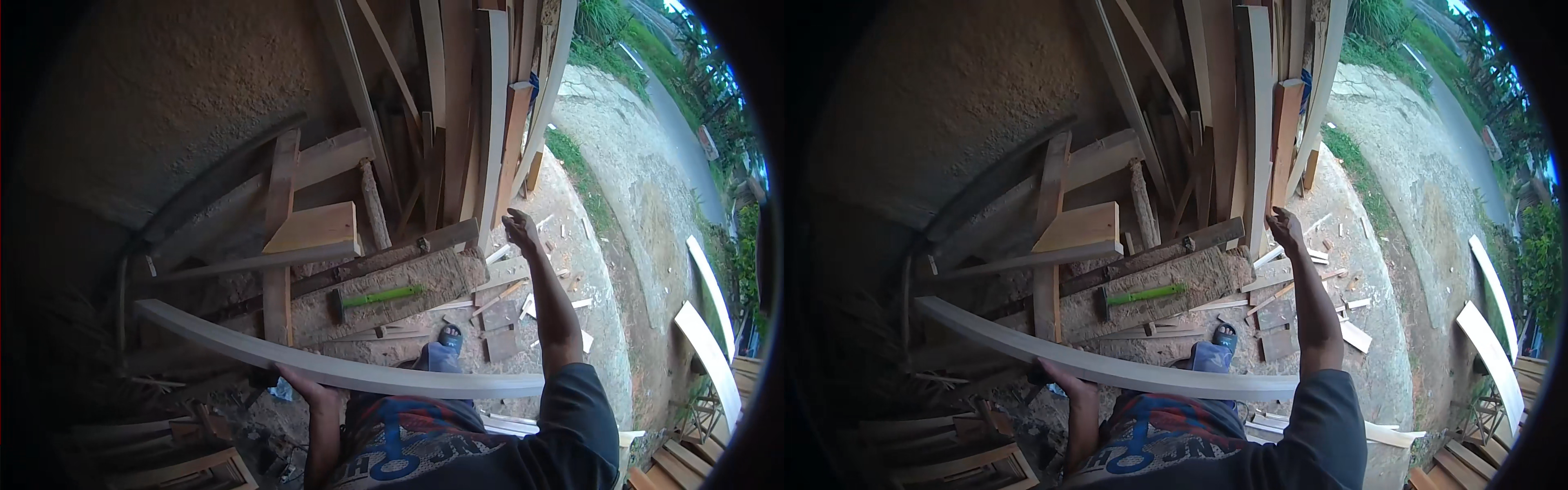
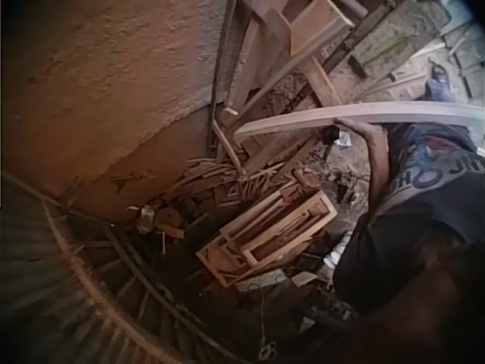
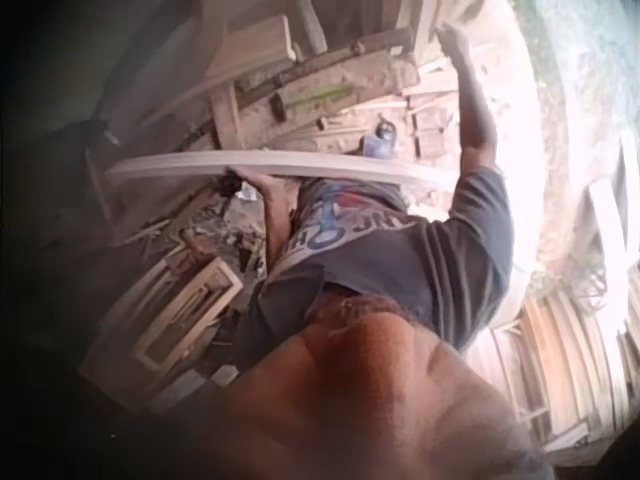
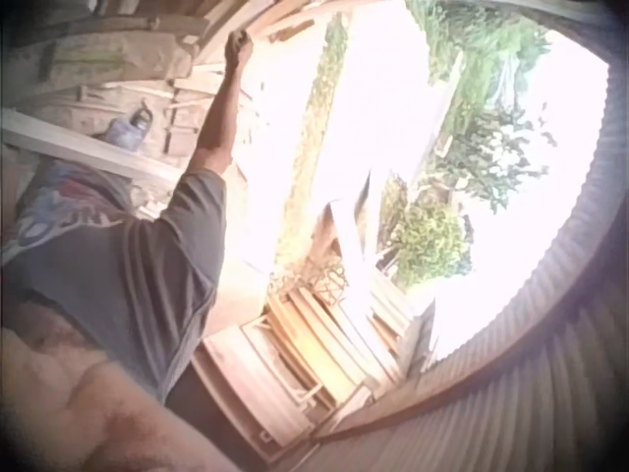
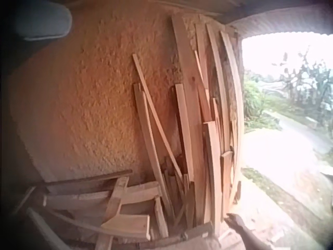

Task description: The person hammers nails into a wooden frame structure using a hammer. They repeatedly pick up small wooden blocks and nail them to the frame, occasionally walking to retrieve more materials from a cluttered workshop floor.

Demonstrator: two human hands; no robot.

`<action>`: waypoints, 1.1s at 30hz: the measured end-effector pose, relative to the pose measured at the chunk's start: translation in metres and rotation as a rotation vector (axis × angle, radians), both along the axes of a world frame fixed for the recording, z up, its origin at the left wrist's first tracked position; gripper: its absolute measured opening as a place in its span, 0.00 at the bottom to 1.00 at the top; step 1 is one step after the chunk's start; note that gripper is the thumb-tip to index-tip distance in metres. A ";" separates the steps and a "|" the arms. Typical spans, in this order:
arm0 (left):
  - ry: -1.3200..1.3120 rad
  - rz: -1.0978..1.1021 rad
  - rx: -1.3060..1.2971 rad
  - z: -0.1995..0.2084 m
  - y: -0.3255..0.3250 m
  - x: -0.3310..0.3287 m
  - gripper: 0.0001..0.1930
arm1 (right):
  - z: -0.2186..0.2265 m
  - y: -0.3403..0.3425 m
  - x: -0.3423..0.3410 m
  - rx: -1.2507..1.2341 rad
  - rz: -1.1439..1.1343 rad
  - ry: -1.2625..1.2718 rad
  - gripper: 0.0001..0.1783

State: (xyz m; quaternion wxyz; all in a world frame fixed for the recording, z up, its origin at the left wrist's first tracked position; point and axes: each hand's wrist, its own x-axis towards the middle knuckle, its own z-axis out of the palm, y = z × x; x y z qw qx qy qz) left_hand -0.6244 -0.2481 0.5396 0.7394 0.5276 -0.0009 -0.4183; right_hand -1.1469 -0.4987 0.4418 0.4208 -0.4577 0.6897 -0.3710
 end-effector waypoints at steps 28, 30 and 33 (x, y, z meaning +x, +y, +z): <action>-0.038 0.201 0.056 -0.021 0.018 -0.143 0.36 | -0.059 -0.014 -0.122 -0.303 -0.173 -0.034 0.42; -0.033 0.181 0.032 -0.023 0.012 -0.140 0.36 | -0.060 0.037 -0.132 -0.257 -0.264 -0.137 0.32; 0.015 0.110 0.034 -0.026 0.014 -0.131 0.37 | -0.053 0.099 -0.144 -0.243 -0.389 -0.352 0.22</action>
